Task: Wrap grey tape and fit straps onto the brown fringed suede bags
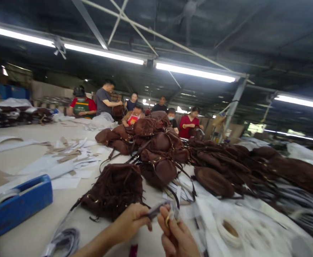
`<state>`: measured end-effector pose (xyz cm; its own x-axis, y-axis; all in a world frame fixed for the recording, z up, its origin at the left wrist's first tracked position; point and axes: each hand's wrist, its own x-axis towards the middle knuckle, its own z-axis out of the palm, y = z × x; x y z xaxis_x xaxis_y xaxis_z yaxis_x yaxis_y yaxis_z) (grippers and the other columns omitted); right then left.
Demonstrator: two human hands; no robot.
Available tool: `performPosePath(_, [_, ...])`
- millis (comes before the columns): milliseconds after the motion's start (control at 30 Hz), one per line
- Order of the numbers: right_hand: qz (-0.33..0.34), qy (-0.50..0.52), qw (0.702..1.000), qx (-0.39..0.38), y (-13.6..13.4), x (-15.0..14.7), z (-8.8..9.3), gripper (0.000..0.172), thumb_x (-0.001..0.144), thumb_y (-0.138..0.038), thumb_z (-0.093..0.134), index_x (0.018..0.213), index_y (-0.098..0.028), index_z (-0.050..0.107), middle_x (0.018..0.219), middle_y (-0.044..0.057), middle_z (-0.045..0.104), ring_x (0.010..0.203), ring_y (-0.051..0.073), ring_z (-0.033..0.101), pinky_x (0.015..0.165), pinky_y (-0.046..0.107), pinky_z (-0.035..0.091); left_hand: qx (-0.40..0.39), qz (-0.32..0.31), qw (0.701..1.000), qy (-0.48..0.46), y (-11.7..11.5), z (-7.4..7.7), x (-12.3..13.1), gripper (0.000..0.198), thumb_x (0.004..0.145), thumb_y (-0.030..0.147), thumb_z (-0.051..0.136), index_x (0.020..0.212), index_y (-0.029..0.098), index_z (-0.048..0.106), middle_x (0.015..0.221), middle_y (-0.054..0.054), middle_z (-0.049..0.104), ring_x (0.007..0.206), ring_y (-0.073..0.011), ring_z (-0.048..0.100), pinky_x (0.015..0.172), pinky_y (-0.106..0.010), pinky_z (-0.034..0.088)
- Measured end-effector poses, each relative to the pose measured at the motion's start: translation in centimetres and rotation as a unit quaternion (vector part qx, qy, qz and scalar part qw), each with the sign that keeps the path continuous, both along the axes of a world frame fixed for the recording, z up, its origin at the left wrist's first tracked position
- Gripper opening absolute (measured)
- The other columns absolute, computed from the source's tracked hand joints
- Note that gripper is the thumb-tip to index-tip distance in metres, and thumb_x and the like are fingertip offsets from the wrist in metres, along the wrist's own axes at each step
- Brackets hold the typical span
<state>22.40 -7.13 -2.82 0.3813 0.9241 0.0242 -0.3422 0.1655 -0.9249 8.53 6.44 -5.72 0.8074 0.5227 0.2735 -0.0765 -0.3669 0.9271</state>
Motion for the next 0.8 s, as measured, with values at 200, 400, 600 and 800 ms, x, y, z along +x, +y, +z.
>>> performPosePath(200, [-0.059,0.084,0.993,0.054,3.3,-0.9,0.8,0.042,0.063,-0.034,0.087,0.097,-0.018,0.067,0.1,0.011,0.074,0.1,0.025,0.066,0.041,0.015,0.034,0.013,0.029,0.999,-0.005,-0.2,1.6,-0.3,0.019,0.073,0.016,0.049,0.068,0.014,0.067,0.063,0.002,0.059,0.064,-0.0133,0.051,0.063,-0.022,0.035])
performPosePath(400, [0.01,0.126,0.992,0.012,3.7,-0.3,0.4,0.042,0.063,-0.023,0.087,0.099,-0.018,0.067,0.093,0.008,0.075,0.085,0.018,0.069,0.043,0.014,0.036,0.047,0.073,0.996,0.017,-0.2,1.3,-0.2,0.021,0.076,0.016,0.046,0.062,0.015,0.062,0.06,0.002,0.058,0.061,-0.0126,0.053,0.061,-0.022,0.034])
performPosePath(600, [0.116,0.15,0.98,-0.067,-0.4,0.3,1.0,0.052,0.064,-0.014,0.084,0.112,-0.02,0.065,0.089,0.003,0.075,0.091,0.019,0.069,0.063,0.021,0.05,0.081,0.098,0.991,0.033,0.0,1.2,-0.2,0.024,0.08,0.019,0.047,0.063,0.016,0.063,0.062,0.001,0.062,0.063,-0.0129,0.055,0.063,-0.022,0.035])
performPosePath(800, [0.228,0.205,0.951,-0.047,-3.4,0.6,2.6,0.042,0.073,-0.027,0.078,0.113,-0.022,0.067,0.102,0.005,0.075,0.102,0.022,0.067,0.08,0.032,0.052,0.117,0.093,0.988,0.033,-0.1,0.8,-0.1,0.026,0.083,0.018,0.047,0.063,0.017,0.064,0.061,0.001,0.062,0.062,-0.0125,0.055,0.064,-0.022,0.035])
